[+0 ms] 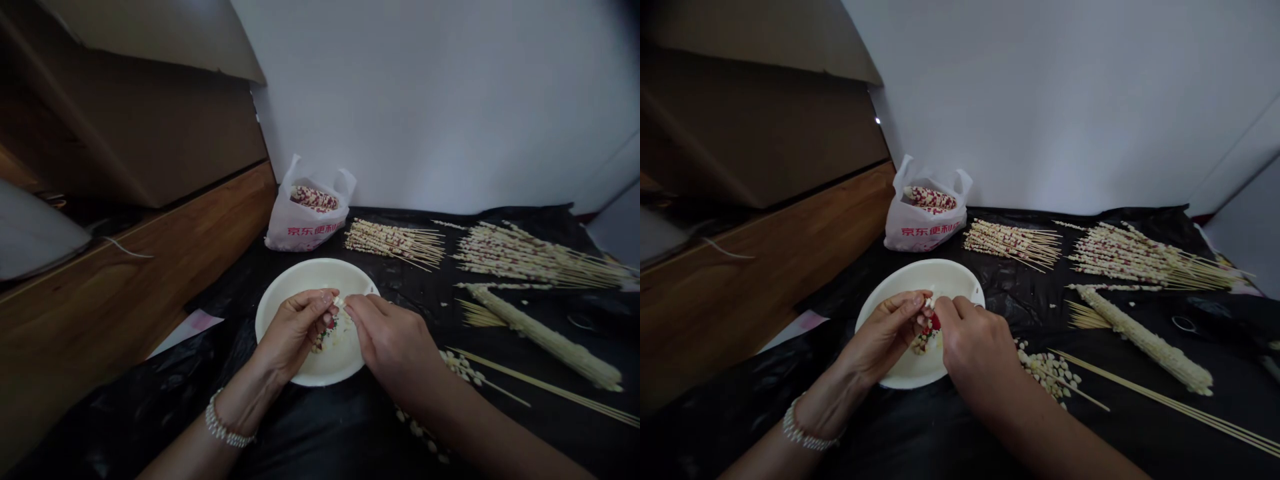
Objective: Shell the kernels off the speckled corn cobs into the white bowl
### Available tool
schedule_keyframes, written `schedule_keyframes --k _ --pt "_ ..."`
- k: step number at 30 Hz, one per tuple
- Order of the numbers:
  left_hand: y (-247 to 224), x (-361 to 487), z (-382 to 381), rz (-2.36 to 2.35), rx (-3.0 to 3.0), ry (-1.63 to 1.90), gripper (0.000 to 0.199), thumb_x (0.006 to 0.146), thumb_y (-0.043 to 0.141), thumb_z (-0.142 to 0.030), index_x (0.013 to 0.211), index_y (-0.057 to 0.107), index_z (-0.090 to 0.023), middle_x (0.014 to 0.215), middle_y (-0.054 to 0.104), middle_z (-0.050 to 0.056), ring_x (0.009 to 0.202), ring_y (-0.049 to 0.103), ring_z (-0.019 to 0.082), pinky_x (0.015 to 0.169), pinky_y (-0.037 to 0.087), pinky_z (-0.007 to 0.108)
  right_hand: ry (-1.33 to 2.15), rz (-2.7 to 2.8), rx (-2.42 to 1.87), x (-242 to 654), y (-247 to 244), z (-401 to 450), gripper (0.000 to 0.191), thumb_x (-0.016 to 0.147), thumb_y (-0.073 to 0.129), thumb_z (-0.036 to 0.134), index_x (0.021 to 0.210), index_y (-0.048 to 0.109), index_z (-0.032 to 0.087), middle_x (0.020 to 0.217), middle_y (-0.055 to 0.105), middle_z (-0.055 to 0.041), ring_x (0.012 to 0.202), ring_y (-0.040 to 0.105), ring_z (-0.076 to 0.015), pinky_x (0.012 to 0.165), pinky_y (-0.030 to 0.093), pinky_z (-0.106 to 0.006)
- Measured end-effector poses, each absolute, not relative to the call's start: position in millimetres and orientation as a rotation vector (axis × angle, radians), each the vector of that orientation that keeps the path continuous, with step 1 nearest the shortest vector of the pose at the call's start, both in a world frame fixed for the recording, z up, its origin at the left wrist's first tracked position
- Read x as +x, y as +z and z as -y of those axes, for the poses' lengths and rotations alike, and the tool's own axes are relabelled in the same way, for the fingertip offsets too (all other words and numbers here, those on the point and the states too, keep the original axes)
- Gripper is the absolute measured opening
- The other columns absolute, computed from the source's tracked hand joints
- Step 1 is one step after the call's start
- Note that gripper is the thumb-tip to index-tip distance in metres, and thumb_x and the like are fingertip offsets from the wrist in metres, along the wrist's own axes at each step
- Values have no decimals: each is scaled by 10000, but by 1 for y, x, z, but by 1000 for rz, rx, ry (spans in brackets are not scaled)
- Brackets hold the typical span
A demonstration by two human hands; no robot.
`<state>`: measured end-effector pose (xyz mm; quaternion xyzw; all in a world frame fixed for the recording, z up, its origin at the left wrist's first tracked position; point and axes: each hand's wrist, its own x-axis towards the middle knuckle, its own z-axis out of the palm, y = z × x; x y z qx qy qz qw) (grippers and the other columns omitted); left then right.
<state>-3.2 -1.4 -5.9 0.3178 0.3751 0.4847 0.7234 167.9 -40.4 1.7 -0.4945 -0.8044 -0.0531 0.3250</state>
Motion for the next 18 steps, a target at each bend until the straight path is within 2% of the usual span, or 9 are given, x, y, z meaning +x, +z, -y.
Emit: schedule_keyframes --k 3,5,7,9,11,13,15,16,18 --pt "-6 -2 2 -795 693 1024 319 662 966 -250 899 819 -95 724 730 28 608 619 57 620 534 130 -119 2111 -1302 168 2 40 310 1024 415 130 958 716 163 804 733 -55 639 671 -164 578 425 -266" --pt "-4 -2 1 -784 628 1011 254 768 899 -249 948 809 -93 749 733 32 633 645 64 652 548 135 -139 2106 -1297 170 3 39 313 1025 411 136 964 716 164 820 742 -58 627 667 -163 573 427 -266" --pt "-2 -2 -1 -777 531 1004 224 908 768 -289 1010 791 -91 811 752 60 723 702 101 737 584 176 -171 2098 -1306 173 6 37 308 1023 415 138 971 718 164 848 752 -67 626 668 -162 569 427 -263" --pt "1 -3 -3 -745 455 991 249 991 620 -263 1082 765 -82 924 776 110 885 749 168 882 604 264 -204 2085 -1328 177 8 36 302 1022 424 139 967 720 163 871 759 -79 638 674 -162 571 429 -259" --pt "1 -5 -4 -688 438 973 296 932 544 -107 1156 735 -72 1048 781 148 1068 743 229 1032 564 354 -231 2067 -1345 179 9 36 299 1024 430 143 962 722 163 878 761 -84 645 678 -161 572 428 -257" --pt "1 -7 -3 -638 468 971 497 766 515 39 1209 712 -74 1142 771 149 1211 698 250 1143 489 395 -258 2054 -1336 180 9 35 301 1027 428 148 971 724 163 872 761 -80 635 675 -159 563 421 -258" --pt "-1 -8 -2 -626 530 958 649 647 503 94 1231 710 -99 1221 756 131 1299 650 254 1202 428 402 -282 2052 -1316 181 8 34 301 1026 427 155 984 725 160 855 758 -74 619 673 -163 543 406 -265" --pt "-2 -9 -1 -639 574 944 669 636 513 99 1236 714 -119 1273 740 124 1339 621 261 1219 405 409 -290 2053 -1306 181 8 34 301 1024 427 159 987 726 157 843 755 -71 612 672 -166 532 396 -268" --pt "-3 -12 -1 -708 706 918 624 699 569 65 1254 725 -173 1410 680 112 1435 529 290 1237 368 449 -296 2052 -1297 182 8 33 305 1021 424 164 995 727 151 818 748 -65 605 672 -169 518 376 -271"
